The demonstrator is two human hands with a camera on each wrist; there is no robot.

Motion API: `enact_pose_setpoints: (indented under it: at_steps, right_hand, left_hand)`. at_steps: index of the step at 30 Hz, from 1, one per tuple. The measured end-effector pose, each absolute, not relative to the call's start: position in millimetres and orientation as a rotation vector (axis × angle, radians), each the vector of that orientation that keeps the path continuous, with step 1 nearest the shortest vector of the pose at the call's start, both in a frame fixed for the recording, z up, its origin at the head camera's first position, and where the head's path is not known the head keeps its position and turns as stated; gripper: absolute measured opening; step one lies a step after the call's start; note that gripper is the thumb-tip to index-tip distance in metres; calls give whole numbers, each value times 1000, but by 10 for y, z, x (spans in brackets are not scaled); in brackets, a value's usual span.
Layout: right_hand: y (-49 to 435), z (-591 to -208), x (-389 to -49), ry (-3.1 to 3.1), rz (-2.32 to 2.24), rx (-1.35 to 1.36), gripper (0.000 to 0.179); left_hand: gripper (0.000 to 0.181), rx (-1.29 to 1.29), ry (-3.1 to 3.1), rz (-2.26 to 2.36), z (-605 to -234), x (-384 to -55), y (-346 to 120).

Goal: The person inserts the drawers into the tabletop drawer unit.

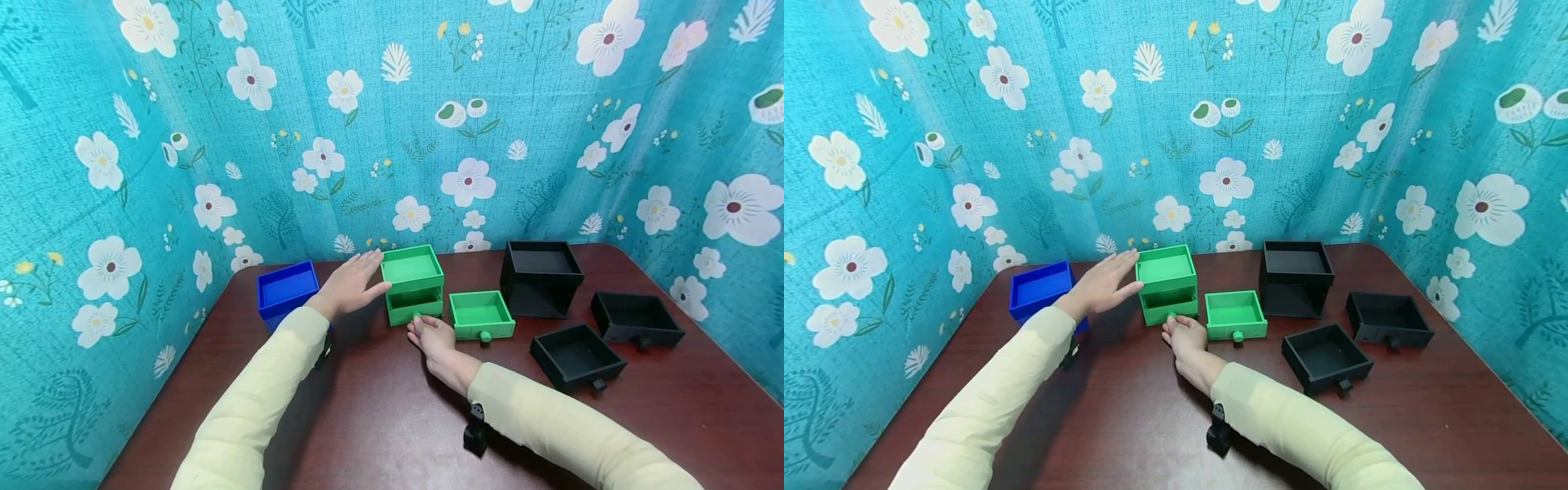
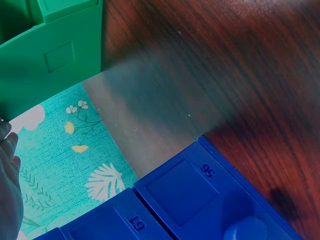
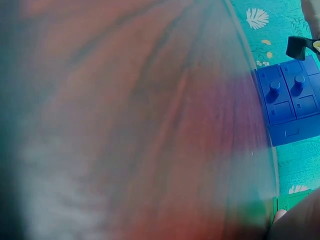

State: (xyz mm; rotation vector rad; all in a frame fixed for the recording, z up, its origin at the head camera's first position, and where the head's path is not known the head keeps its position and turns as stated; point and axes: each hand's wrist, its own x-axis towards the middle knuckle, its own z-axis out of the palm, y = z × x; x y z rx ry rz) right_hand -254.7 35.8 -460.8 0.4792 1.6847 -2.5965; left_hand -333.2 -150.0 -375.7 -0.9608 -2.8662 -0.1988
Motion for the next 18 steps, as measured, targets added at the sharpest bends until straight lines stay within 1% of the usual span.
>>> enact_pose_setpoints:
  at_steps: [6,18]
  right_hand:
    - [402,-4590,-2441,1672,-2561,427,40]
    - [596,-4534,-2177,1660,-2512,359,33]
  left_hand:
    - [76,-958,-2877,-199,-3763,-3335,-1501]
    - [76,-963,-2880,-192,-3749,-3351,-1503]
